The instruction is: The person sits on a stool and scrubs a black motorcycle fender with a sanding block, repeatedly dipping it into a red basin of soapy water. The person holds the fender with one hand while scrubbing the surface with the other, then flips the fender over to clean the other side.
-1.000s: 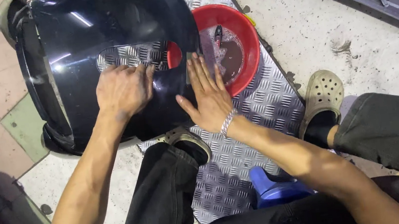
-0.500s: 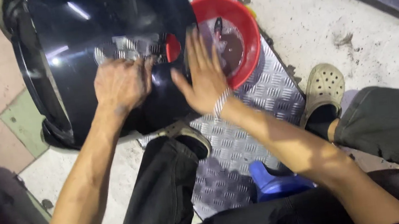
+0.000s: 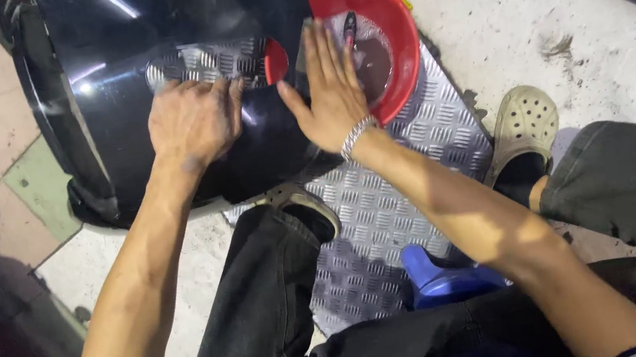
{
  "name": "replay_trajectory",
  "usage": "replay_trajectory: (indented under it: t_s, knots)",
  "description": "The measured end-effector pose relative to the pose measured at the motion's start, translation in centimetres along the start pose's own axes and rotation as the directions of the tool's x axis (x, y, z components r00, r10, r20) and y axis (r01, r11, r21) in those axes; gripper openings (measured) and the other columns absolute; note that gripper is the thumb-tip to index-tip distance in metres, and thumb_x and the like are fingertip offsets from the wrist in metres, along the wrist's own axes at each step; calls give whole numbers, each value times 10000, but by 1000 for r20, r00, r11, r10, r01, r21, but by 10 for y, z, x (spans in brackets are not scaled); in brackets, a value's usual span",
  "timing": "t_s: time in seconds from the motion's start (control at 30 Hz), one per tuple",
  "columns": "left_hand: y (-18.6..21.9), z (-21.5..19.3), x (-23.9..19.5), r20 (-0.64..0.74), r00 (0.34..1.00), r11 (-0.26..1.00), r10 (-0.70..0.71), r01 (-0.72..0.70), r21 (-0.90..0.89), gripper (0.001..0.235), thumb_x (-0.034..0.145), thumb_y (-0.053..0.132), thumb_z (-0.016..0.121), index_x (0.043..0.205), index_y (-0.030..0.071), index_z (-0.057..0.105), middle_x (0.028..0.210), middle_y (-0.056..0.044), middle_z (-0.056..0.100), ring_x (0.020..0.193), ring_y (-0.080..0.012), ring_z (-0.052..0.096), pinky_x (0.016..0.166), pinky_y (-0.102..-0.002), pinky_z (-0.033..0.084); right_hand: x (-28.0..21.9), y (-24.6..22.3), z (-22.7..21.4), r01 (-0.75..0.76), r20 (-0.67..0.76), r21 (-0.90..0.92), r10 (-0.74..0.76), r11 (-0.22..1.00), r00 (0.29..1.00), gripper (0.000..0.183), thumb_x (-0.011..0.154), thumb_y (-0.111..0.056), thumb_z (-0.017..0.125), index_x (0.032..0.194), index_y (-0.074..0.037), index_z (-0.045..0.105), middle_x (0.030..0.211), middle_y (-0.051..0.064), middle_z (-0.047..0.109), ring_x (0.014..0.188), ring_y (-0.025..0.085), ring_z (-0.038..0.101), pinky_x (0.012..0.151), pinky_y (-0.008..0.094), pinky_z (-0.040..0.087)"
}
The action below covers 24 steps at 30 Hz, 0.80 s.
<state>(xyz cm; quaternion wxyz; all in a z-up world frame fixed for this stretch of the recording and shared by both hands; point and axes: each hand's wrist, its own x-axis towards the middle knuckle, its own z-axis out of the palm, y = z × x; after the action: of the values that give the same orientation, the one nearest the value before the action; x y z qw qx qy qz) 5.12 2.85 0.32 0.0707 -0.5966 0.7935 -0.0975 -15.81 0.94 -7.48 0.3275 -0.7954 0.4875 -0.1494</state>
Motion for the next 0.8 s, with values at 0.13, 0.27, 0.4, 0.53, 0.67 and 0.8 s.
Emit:
replay_trajectory:
  t_s: [0.13, 0.27, 0.4, 0.53, 0.67, 0.8]
  knots:
    - [-9, 15, 4, -24, 1000, 998, -3, 2, -59, 407, 1090, 379, 515, 829, 150, 726, 692, -34, 723, 667, -240, 709, 698, -346, 524, -16, -11, -5, 19, 33, 9, -20, 1000, 999, 858, 1072, -508, 433, 1609, 65, 84, 1689, 286, 53, 1588, 405, 70, 1288, 559, 60]
    - [-10, 26, -3, 2, 1000, 995, -4, 4, -98, 463, 1092, 410, 426, 846, 142, 713, 713, -62, 734, 794, -265, 757, 777, -387, 522, 16, 12, 1, -49, 8, -38, 50, 998, 999, 769, 1128, -451, 428, 1627, 45, 118, 1684, 299, 89, 1583, 413, 113, 1273, 580, 58]
    - [-9, 22, 0, -47, 998, 996, 31, -35, -78, 382, 1067, 376, 481, 848, 162, 709, 705, -80, 730, 766, -275, 758, 755, -395, 521, -22, -13, -4, -24, 15, -16, 24, 1000, 1000, 787, 1113, -483, 397, 1600, 92, 169, 1661, 341, 101, 1563, 450, 133, 1260, 587, 87]
    - [-12, 30, 1, -65, 997, 997, 41, -45, -65, 387, 1061, 379, 472, 805, 180, 684, 665, -48, 709, 747, -246, 751, 735, -370, 515, -42, -20, 1, 28, 48, 13, -29, 1000, 998, 842, 1062, -531, 453, 1593, 69, 192, 1663, 304, 143, 1564, 412, 132, 1261, 567, 45]
    - [-11, 32, 1, -89, 996, 999, 14, -18, -41, 410, 1069, 407, 477, 779, 198, 679, 645, -26, 704, 736, -229, 754, 725, -352, 519, -27, -7, -14, 47, -135, 62, -38, 997, 990, 606, 1060, -411, 517, 1481, 23, 481, 1485, 240, 530, 1423, 354, 479, 1222, 589, 160]
    - [-9, 27, 0, -71, 997, 998, -6, 2, -63, 454, 1087, 415, 466, 763, 180, 680, 639, -33, 702, 730, -241, 753, 710, -365, 514, 21, 49, 12, -30, -218, 385, 123, 922, 968, 713, 1049, -238, 642, 1586, 45, 267, 1605, 354, 281, 1492, 488, 325, 1247, 578, 261]
